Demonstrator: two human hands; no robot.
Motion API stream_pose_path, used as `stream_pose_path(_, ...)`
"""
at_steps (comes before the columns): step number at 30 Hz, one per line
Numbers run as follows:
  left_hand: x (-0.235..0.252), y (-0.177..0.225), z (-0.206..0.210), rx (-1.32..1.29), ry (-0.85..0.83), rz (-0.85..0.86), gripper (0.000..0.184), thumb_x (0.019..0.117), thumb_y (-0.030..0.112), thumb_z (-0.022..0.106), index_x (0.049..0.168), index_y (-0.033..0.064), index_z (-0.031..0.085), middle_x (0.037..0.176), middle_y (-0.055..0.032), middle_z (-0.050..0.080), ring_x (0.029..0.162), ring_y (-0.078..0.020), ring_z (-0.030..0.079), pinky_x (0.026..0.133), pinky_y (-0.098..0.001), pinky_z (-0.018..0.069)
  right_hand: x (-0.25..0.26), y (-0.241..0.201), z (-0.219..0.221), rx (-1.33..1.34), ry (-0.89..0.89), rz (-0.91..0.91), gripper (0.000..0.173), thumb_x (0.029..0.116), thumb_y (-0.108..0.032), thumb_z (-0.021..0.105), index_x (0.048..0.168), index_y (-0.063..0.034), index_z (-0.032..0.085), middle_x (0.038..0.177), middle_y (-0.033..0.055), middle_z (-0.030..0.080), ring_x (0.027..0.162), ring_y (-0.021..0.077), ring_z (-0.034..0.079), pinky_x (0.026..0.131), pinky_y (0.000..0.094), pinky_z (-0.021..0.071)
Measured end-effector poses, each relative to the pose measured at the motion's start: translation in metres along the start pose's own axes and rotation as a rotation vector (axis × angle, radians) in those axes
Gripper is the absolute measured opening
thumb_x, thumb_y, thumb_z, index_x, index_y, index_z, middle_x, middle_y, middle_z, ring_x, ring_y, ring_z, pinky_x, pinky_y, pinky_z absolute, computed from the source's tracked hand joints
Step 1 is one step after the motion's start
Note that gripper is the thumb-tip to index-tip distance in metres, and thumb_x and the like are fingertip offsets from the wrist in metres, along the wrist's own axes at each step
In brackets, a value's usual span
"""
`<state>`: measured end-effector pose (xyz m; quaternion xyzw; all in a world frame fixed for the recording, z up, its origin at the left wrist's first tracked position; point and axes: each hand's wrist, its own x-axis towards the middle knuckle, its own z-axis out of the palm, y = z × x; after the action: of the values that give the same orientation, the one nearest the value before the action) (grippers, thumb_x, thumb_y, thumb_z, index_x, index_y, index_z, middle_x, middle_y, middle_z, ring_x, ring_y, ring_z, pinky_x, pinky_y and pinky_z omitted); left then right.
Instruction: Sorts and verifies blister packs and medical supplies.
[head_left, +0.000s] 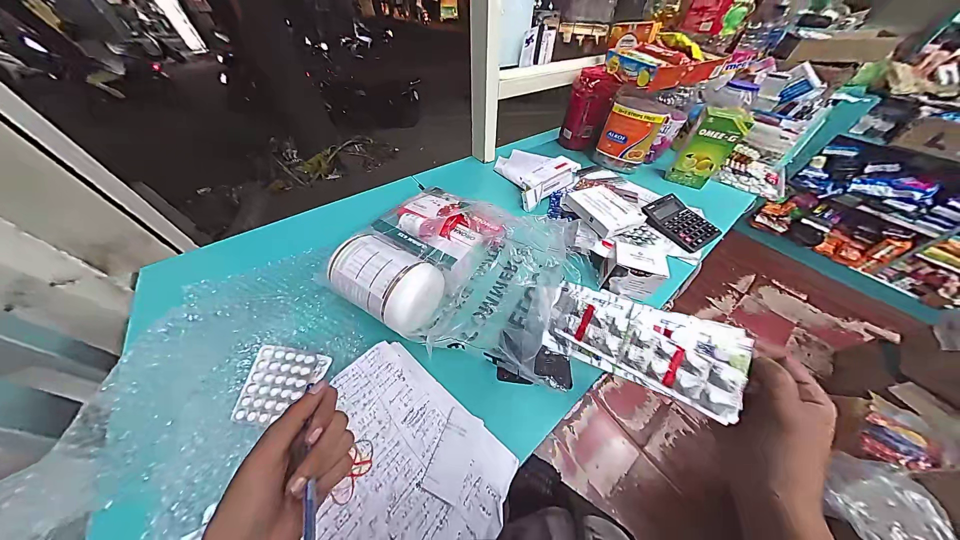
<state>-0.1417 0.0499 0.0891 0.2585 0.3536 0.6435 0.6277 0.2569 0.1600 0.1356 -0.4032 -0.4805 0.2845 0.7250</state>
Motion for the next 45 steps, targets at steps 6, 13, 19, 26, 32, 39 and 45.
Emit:
stream_pose_path(6,-0.009,-0.007,0.011,0.106,-0.169,-0.002,0.027,0.1015,0.043,0.057,0.085,0.027,0.071,0.052,0.0183,0.044,0.04,0.0075,0.039,0.038,-0.0114,0.034,0.005,-0.039,0.024,0.014,-0.528,0.017,0.023,0.096,-0.017,0.058,0.095,-0.0288,0.078,0.082,-0.0173,0.073,0.071,-0.008,0.066,0.063,0.0108,0.055)
stream_pose_path(13,-0.02,-0.03,0.025,0.236,-0.512,-0.093,0.052,0.0937,0.072,0.045,0.111,0.032,0.072,0.076,0.0218,0.064,0.063,0.0135,0.055,0.057,-0.0076,0.045,-0.015,-0.016,0.144,0.219,-1.526,0.203,0.013,0.0956,-0.009,0.062,0.101,-0.013,0.073,0.082,-0.0164,0.069,0.072,-0.009,0.061,0.065,0.0104,0.0509)
stream_pose_path(19,-0.049,0.001,0.065,0.179,-0.118,-0.152,0.029,0.1087,0.031,0.031,0.117,0.0209,0.057,0.098,0.0154,0.071,0.094,0.0057,0.067,0.086,-0.0172,0.056,-0.039,-0.01,0.187,0.036,-1.447,-0.022,0.022,0.1038,-0.019,0.057,0.112,-0.0071,0.072,0.093,-0.0086,0.073,0.082,-0.0043,0.067,0.075,0.0142,0.0565)
stream_pose_path(26,-0.036,-0.002,0.054,-0.006,-0.152,0.01,0.046,0.1101,0.04,0.017,0.131,0.0167,0.05,0.109,0.0102,0.071,0.103,0.0017,0.068,0.091,-0.0207,0.0563,-0.075,-0.01,0.163,-0.209,-1.128,-0.592,0.045,0.0959,-0.043,0.069,0.125,-0.008,0.071,0.128,0.0139,0.068,0.118,0.0169,0.06,0.098,0.0253,0.0476)
stream_pose_path(32,-0.037,-0.011,0.054,0.113,-0.046,0.154,0.062,0.1102,0.043,0.017,0.154,-0.0009,0.024,0.143,-0.0002,0.05,0.128,0.004,0.05,0.106,-0.0185,0.0439,-0.089,-0.014,0.157,-0.204,-0.983,-0.677,0.034,0.097,-0.034,0.071,0.119,-0.0107,0.062,0.132,0.0106,0.065,0.127,0.0159,0.055,0.107,0.0279,0.04)
stream_pose_path(39,-0.039,-0.011,0.053,0.288,0.034,0.225,0.06,0.112,0.03,0.015,0.158,-0.0086,0.015,0.165,-0.0201,0.021,0.15,-0.0057,0.024,0.121,-0.0231,0.0221,-0.104,-0.016,0.145,-0.075,-0.965,-0.606,0.022,0.0981,-0.025,0.07,0.114,-0.0181,0.056,0.108,-0.0056,0.065,0.109,0.004,0.06,0.098,0.0218,0.0453)
stream_pose_path(45,-0.033,-0.01,0.048,0.229,0.042,0.286,0.056,0.1125,0.03,0.016,0.154,-0.0056,0.028,0.156,-0.0133,0.039,0.14,0.0003,0.038,0.114,-0.0193,0.0326,-0.106,-0.019,0.136,-0.039,-1.068,-0.648,0.01,0.0997,-0.022,0.065,0.108,-0.019,0.06,0.104,-0.0063,0.067,0.104,0.0056,0.062,0.098,0.0266,0.0448)
